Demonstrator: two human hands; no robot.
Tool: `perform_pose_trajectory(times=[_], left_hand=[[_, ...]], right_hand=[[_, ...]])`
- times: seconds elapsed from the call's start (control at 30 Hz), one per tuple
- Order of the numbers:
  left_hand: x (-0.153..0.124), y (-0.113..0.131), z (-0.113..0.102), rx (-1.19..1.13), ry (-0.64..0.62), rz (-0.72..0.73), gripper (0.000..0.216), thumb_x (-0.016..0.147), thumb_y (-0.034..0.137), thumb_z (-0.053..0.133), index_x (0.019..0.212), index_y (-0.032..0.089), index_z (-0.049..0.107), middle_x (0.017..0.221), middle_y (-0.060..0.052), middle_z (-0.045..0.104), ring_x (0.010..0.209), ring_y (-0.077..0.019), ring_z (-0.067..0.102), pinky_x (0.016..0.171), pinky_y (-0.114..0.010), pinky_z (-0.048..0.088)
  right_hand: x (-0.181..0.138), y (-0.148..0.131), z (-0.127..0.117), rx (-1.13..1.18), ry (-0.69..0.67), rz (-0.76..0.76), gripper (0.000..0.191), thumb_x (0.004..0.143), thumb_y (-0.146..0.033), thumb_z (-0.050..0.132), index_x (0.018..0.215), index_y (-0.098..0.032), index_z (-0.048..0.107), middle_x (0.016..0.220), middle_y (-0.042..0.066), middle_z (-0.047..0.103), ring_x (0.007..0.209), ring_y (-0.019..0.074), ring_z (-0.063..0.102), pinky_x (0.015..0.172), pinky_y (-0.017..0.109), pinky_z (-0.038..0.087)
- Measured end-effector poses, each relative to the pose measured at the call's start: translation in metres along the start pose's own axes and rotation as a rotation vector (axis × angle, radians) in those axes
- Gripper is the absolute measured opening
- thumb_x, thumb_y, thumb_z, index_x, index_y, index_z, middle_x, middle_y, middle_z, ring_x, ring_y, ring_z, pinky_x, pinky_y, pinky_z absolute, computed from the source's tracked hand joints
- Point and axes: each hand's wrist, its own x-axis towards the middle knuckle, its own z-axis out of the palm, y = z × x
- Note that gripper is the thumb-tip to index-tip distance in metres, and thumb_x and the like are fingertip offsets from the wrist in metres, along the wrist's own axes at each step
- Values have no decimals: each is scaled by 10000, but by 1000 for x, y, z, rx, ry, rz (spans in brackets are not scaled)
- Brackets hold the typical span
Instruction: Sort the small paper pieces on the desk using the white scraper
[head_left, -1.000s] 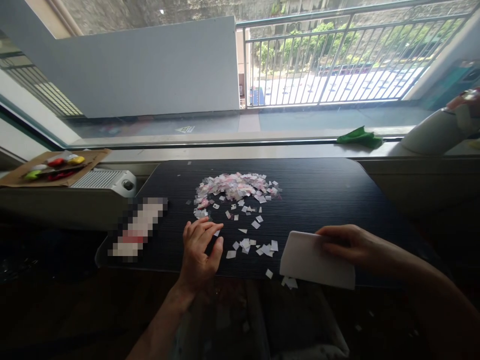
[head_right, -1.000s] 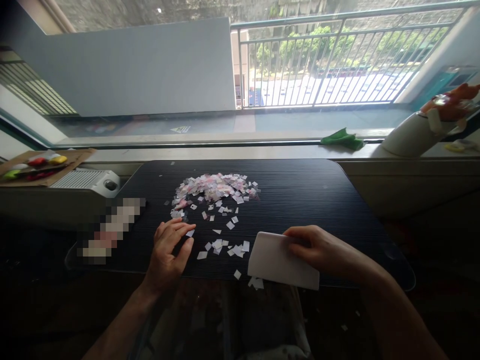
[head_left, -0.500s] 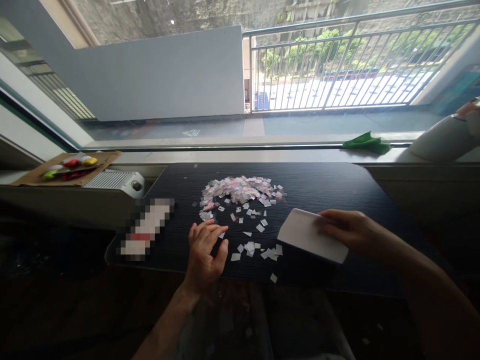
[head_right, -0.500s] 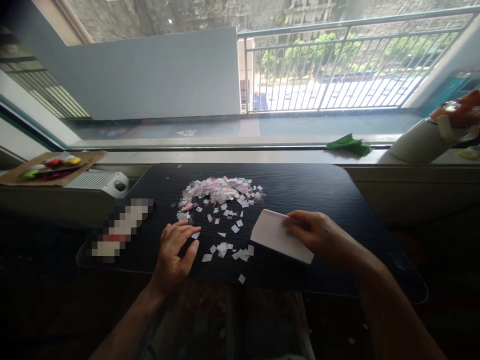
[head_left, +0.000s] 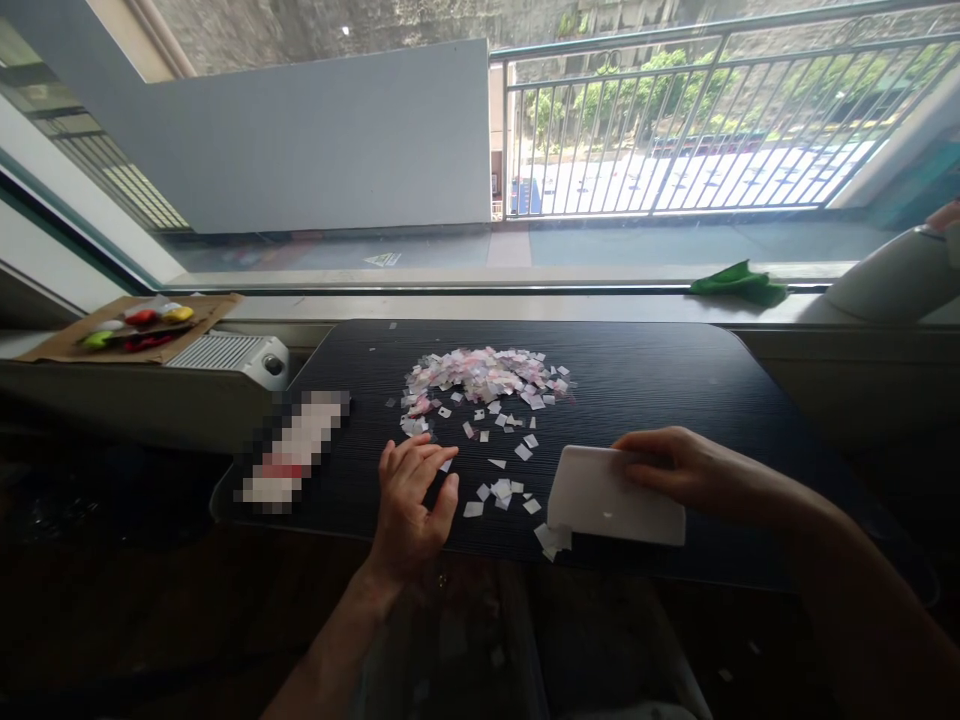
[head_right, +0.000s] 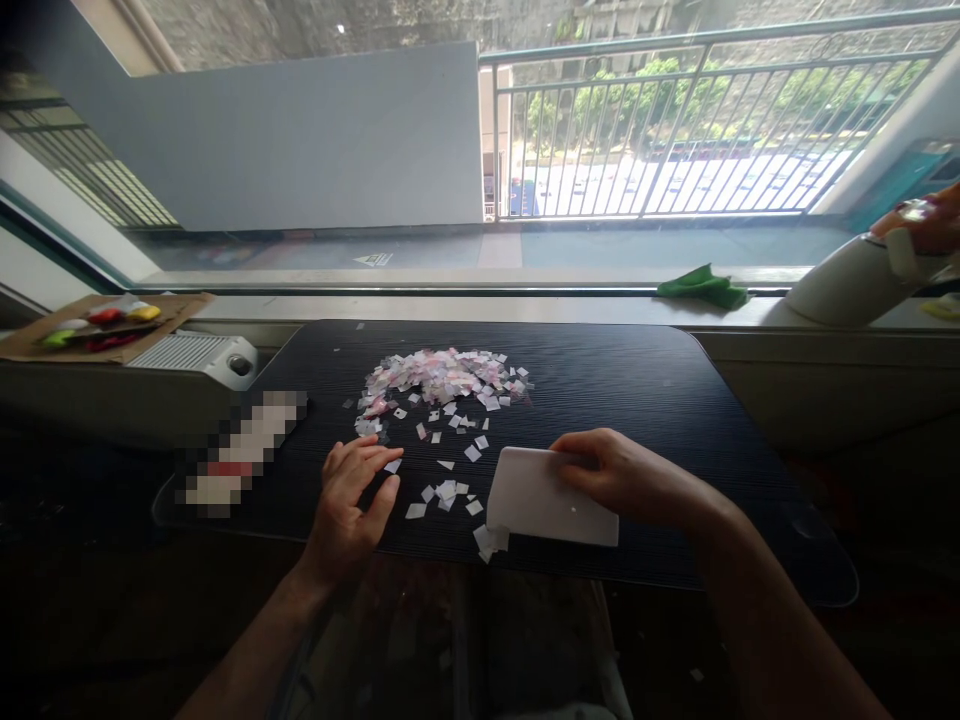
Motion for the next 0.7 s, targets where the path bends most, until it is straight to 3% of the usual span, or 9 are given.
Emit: perform_pose_trajectory(times=[0.17, 0.4, 0.7], left_hand=[[1, 0, 0, 6, 3, 19, 223, 908, 214, 499, 1074, 199, 647, 1009, -61, 701, 1135, -271, 578, 1089, -527, 297], [1, 1, -1, 4, 0, 30, 215, 914, 211, 497, 1081, 198, 632, 1010, -64, 695, 1137, -275, 574, 1087, -538, 294], [0, 0, 0, 7, 5, 34, 213, 914, 202, 501, 1089, 198, 623, 1017, -65, 686, 1138, -270, 566, 1090, -548, 289]], right_hand=[[0, -6, 2, -16, -87, -12, 322, 821, -366, 506, 919, -137, 710, 812, 53, 724, 717, 190, 619, 589, 251, 458], [-20, -10, -2, -56, -95, -14, 284, 844, -354, 495, 888, -164, 701, 762, 28, 691, 671, 164, 573, 564, 243, 428], [-18, -20, 4, -107, -9, -54, 272, 875, -360, 491, 901, -187, 700, 754, 8, 669, 654, 140, 540, 560, 235, 407]])
